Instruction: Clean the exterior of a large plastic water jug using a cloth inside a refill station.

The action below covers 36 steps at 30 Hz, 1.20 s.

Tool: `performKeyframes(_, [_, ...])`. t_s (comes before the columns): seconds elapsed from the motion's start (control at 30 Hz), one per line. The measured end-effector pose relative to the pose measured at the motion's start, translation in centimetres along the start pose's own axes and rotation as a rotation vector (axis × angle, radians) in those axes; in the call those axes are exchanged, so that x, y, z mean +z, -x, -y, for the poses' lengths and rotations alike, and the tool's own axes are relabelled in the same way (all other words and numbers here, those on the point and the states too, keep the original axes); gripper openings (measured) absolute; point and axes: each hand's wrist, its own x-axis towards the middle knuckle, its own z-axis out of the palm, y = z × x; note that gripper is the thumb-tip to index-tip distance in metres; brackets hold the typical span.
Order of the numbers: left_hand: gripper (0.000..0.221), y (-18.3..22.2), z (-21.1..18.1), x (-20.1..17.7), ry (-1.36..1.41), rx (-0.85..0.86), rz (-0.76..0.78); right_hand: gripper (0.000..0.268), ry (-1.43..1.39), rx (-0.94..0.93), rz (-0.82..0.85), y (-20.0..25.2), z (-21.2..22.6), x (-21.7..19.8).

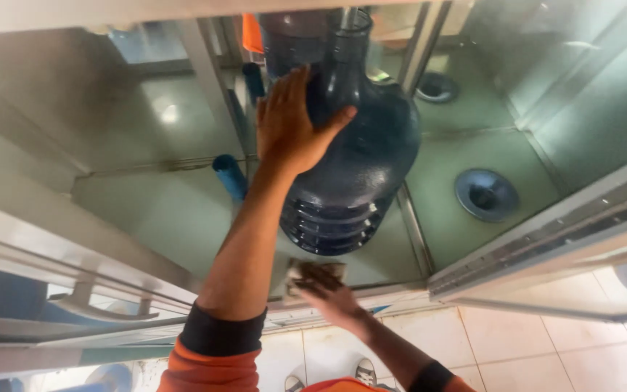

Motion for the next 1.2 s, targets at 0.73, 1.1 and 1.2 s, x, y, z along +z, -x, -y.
performKeyframes(0.73, [0.016, 29.2, 13.7, 17.0, 0.036, 0.098, -0.186, 0.052, 0.624, 0.611, -0.202, 6.0, -20.8, -3.7])
performKeyframes(1.1, [0.066, 30.2, 18.6, 18.3, -0.228, -0.321, 0.216, 0.067, 0.547, 0.891, 0.197, 10.1, -13.1, -5.8])
performKeyframes(1.2, [0.063, 30.2, 18.9, 18.2, -0.208, -0.325, 0.247, 0.066, 0.456, 0.968, 0.134, 8.6, -11.5, -6.9])
